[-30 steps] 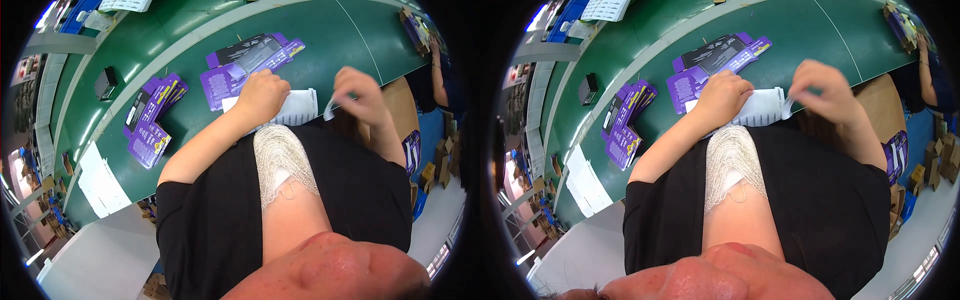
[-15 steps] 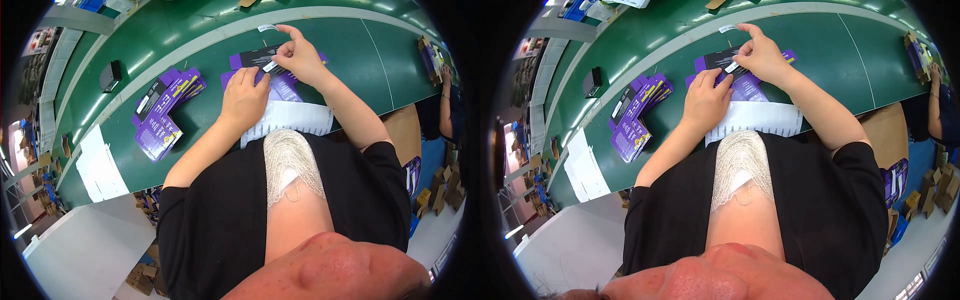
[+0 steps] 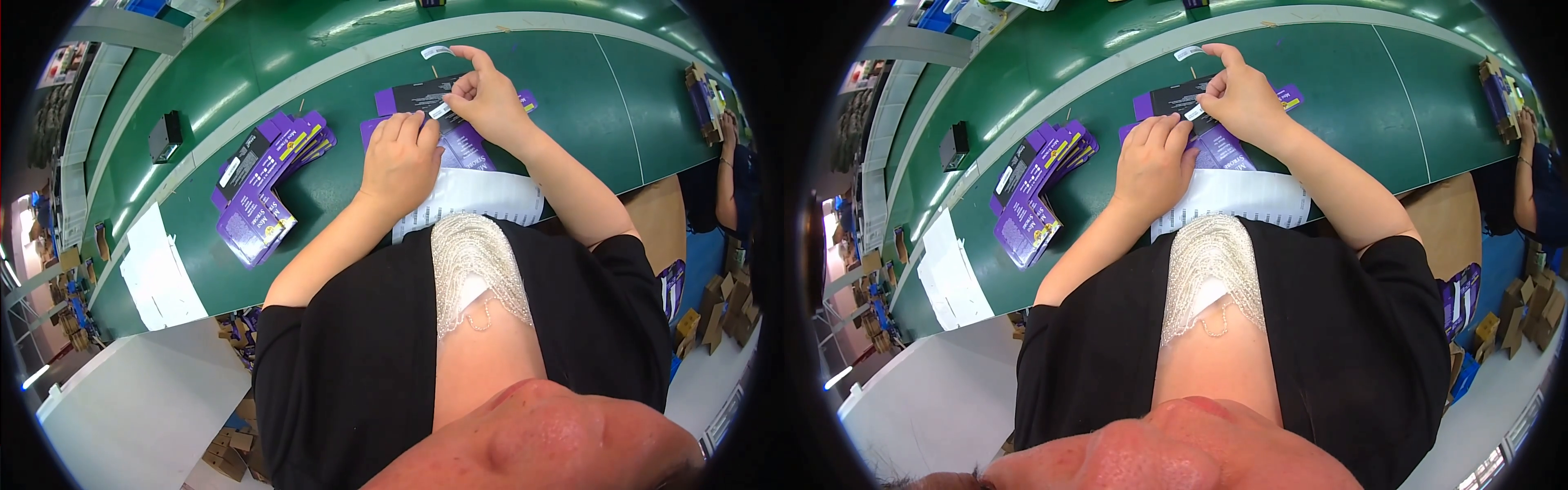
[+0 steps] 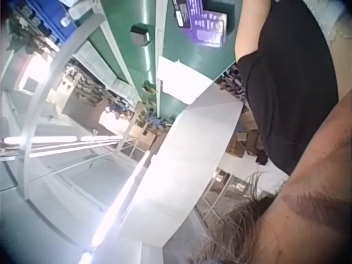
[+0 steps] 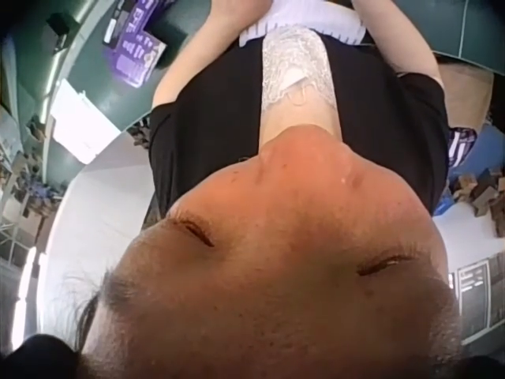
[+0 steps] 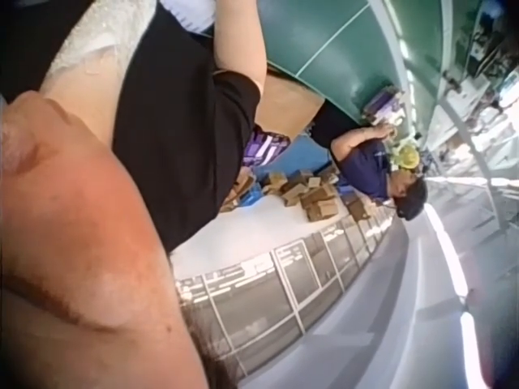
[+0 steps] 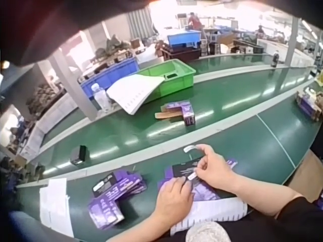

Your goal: Folding and preparing cardboard product boxes on an industrial assembly line.

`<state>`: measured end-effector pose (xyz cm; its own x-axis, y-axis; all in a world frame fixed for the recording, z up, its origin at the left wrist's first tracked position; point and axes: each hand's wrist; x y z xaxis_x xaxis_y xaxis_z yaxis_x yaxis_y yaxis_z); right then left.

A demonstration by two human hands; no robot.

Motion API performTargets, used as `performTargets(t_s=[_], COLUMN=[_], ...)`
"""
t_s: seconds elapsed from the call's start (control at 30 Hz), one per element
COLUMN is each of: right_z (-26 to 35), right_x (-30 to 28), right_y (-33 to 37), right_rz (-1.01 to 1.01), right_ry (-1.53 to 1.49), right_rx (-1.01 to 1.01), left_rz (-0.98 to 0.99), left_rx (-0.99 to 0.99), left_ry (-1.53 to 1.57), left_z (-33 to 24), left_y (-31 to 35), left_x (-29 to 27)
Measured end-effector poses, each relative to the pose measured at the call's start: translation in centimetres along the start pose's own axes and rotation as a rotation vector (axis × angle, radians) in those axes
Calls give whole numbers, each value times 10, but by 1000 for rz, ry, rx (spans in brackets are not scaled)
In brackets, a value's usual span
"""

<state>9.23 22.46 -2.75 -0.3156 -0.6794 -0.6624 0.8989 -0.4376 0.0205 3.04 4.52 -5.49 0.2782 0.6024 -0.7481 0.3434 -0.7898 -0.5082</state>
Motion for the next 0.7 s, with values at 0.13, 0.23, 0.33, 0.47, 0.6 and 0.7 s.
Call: performTargets(t_s=[0.13,0.23,0.33,0.47,0.6,0.7], right_z=[-3,-9,-17,-20,-18,-19], right_x=[1,-1,-4,-4,-27,-50], right_y=[-2,-3,-6,-9,-4,2], right_rz=[-4,5,39,10,83,165], right_ry=[29,45,66,154,265,341], right_rx=[-18,-38,-68,-58,-233,-414], left_rz=[44,69,105,256,281,259], left_rx=[23,41,67,-61,-95,-86], left_ry=[-85,-132,-179,-195,-164,-134], left_z=[1,3,6,-9,-8,0], left_y=[-5,-7,-9,-27,-33,-36], left_x=[0,1,2,-6,-7,-6])
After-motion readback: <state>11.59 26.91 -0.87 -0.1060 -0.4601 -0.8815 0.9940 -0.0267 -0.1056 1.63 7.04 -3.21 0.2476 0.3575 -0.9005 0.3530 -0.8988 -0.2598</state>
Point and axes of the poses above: each hand's wrist, its own y-axis away from the middle knuckle, its own x-axis out of the palm, z = x × y, and after that the axes turned 11 degrees about y, right-handed
